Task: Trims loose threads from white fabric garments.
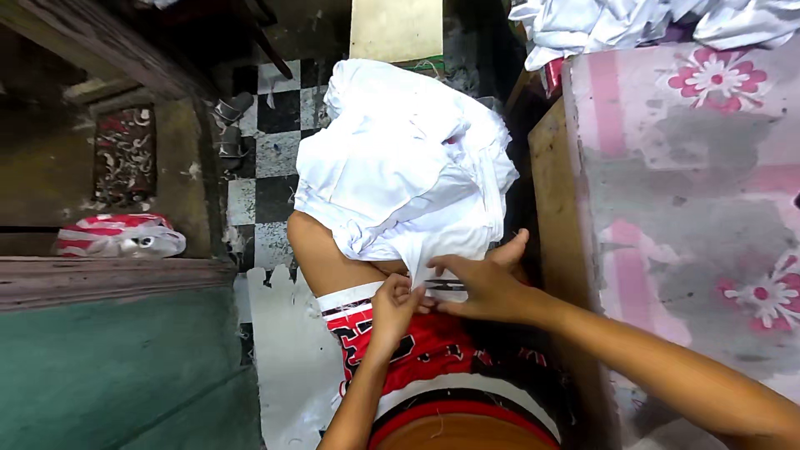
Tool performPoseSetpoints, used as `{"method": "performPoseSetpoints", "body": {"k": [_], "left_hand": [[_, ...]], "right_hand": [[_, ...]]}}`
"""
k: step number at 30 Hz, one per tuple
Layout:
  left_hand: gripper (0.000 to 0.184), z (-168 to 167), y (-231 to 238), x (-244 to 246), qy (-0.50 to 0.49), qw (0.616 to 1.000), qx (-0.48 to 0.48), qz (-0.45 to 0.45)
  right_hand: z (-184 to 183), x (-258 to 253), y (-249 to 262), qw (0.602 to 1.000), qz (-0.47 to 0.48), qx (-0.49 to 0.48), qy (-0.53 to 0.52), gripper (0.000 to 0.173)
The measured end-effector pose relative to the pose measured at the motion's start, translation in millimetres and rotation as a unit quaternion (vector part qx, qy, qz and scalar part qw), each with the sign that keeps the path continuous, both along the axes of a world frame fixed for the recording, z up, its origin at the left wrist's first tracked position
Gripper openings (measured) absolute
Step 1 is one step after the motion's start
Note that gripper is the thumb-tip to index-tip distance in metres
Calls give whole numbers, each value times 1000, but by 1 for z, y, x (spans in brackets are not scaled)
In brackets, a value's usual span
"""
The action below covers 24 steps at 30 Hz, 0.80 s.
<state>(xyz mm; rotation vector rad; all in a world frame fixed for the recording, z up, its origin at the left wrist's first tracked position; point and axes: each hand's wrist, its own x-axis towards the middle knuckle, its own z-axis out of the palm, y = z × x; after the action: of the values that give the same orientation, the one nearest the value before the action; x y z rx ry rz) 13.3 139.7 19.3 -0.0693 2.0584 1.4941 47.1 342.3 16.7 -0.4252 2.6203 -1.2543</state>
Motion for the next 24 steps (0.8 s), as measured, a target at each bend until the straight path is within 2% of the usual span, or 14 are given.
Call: {"method": "performPoseSetpoints", "body": {"k": [1, 2, 5, 6, 10, 14, 20, 24], "left_hand": [[17, 1, 2, 1, -49, 997, 52, 39], [17, 1, 2, 2, -58, 993, 78, 65], [8, 0, -4, 2, 10, 995, 71, 71], [6, 1, -7, 2, 26, 996, 65, 63], [8, 3, -12, -1, 17, 996, 73, 54], [12, 6, -12, -8, 9, 994, 71, 84], [8, 3, -25, -16, 27, 995, 44, 89], [13, -1, -21, -21, -20, 993, 60, 99]], "right_hand": [[-2, 3, -9, 1000, -8, 14, 22, 58], [-5, 4, -15, 999, -15, 29, 42, 54], [-16, 6, -23, 993, -37, 35, 110, 23], [-18, 6, -23, 991, -41, 24, 127, 17], [-23, 1, -26, 994, -41, -15, 101, 27], [-15, -11, -24, 998, -43, -9, 53, 21], [-7, -25, 4, 988, -55, -17, 141, 14], [-3, -23, 3, 990, 1, 11, 143, 14]]}}
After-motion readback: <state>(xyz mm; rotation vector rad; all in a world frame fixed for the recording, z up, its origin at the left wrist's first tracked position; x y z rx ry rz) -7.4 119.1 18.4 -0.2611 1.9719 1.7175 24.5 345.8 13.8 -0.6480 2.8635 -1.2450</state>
